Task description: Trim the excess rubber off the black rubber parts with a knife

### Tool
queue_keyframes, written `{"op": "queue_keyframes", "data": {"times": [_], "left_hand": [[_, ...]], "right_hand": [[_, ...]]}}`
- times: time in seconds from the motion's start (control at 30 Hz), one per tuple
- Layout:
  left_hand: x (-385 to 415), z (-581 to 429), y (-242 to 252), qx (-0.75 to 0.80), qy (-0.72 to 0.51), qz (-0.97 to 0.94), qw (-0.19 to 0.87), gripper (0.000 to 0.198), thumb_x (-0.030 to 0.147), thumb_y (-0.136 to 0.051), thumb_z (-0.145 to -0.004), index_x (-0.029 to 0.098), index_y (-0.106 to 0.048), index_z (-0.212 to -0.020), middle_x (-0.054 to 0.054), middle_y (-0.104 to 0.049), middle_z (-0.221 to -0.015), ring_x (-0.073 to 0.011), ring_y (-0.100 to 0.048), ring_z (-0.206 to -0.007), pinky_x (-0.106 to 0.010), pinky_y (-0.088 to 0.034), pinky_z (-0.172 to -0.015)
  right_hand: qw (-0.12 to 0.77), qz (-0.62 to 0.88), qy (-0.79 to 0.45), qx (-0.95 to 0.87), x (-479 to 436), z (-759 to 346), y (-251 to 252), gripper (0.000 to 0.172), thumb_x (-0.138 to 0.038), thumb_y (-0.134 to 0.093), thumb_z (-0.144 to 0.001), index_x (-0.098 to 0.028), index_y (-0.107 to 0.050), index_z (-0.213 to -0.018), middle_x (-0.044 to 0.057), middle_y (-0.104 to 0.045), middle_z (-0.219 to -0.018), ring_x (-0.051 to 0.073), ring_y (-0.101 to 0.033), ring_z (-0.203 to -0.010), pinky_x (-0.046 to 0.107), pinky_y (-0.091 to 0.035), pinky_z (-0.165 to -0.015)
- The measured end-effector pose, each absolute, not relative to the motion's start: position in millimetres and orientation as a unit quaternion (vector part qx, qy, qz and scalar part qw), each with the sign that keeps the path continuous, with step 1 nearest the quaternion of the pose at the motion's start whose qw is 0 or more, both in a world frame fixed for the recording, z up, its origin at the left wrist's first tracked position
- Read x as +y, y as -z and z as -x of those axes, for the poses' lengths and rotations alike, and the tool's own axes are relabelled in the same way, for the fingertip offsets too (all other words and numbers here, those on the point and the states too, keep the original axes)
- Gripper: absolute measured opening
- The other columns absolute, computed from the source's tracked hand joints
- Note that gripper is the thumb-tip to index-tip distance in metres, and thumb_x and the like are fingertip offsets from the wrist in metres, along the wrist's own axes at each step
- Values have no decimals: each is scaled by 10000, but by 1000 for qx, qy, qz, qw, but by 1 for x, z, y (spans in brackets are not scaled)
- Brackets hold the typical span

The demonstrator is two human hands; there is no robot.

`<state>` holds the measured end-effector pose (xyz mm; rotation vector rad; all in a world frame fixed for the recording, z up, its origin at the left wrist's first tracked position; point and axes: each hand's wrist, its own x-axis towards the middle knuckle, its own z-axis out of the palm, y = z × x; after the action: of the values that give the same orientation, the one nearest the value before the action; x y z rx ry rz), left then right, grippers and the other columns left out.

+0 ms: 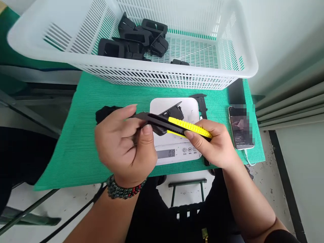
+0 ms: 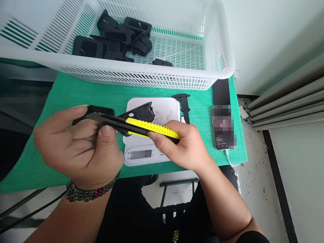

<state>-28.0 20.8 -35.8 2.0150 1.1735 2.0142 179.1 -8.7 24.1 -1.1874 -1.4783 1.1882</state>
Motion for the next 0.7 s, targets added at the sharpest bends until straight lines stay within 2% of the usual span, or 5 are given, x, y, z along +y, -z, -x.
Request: {"op": "queue_keyframes", "data": {"times": [0.1, 0.17, 0.27, 0.53, 0.7], "left_hand": [[23, 35, 42, 390, -661, -640, -25, 425, 376, -723, -907, 189, -716, -1289, -81, -695, -1195, -123, -678, -665, -308, -572, -560], [22, 38, 45, 397, -668, -628, -46, 455, 456, -737, -858, 174, -747, -1214, -66, -673, -1082, -118, -623, -625, -297, -496, -522], [22, 37, 44, 415, -676, -609, -18, 378, 451, -662, -892, 168, -754, -1125, -41, -658, -945, -121, -600, -618, -334, -511, -583], [24, 27, 34, 418, -693, -587, -26, 250, 376, -663, -965, 156, -772, -1013, -62, -668, -1091, -113, -657, -681, -314, -545, -594], [18, 34, 42, 452, -681, -575, -39, 381, 479, -685, -908, 156, -817, -1062, -96, -578, -1134, -209, -650, -903, -384, -581, -715]], "right_hand": [[457, 509, -429, -590, -2, -179, -24, 420, -487, -730, -941, -210, -557, -678, -59, -470, -601, 83, -366, -552, 268, -264, -502], [460, 544, -390, -583, 2, -182, -23, 426, -449, -716, -947, -213, -517, -655, -63, -439, -595, 82, -343, -555, 272, -244, -500], [460, 567, -373, -572, 7, -186, -21, 430, -422, -734, -935, -215, -496, -642, -67, -407, -588, 82, -326, -556, 272, -230, -495], [468, 479, -466, -579, 0, -181, -27, 406, -506, -775, -914, -218, -607, -683, -51, -482, -589, 91, -364, -539, 269, -276, -490], [443, 479, -479, -587, -1, -178, -26, 436, -533, -762, -919, -216, -596, -670, -47, -482, -591, 94, -358, -543, 278, -261, -493]]}}
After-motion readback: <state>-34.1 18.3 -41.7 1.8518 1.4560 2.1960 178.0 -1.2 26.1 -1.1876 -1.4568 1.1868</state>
